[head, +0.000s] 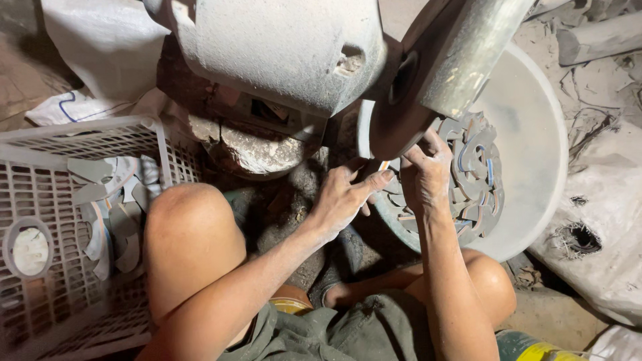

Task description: The person sits on the floor and repeatedly presses the edges of small gray ceramic pieces against a rotating grinding wheel to smooth them. Finished pieces are placed into a white basin beside the machine.

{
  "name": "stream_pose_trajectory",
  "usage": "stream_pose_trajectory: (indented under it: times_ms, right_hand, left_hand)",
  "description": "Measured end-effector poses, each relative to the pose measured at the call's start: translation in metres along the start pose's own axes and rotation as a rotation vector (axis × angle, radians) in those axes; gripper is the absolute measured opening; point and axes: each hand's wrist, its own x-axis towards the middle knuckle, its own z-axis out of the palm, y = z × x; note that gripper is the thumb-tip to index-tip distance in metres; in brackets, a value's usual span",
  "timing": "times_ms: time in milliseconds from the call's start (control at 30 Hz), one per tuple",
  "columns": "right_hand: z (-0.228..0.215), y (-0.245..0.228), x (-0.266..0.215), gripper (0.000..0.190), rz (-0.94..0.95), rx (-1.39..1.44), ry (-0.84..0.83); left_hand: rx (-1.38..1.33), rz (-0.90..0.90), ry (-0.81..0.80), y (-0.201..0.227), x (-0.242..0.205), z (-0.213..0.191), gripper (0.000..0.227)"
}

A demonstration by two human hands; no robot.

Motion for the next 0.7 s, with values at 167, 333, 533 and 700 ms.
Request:
stream_pose_trajectory:
  times_ms: [167,333,533,700]
  right_hand:
    - [-0.008,0.009,-0.001,0.028,-0.012,-0.155,0.05]
    - [0.002,0.005,-0.023,0.048,0.025,-0.276,0.07]
    - [0.019,-0.002,-0.056,0.066,0.034,-0.177,-0.002]
    - [0.015,-0.008,-0.092,0.068,0.108,-0.403,-0.001]
  left_hand:
    - [0.011,-0.045,0.011,-0.006,-0.002,-0.001,0.061]
    - [-0.021,-0.101,0.002,-0.018,-0.021,-0.001,0.099]
    - [-0.033,-0.137,-0.028,-0.041,-0.054,-0.009,0.118]
    - [0.086,-0.045,-0.118,-0.047,-0.094,-0.02,0.112]
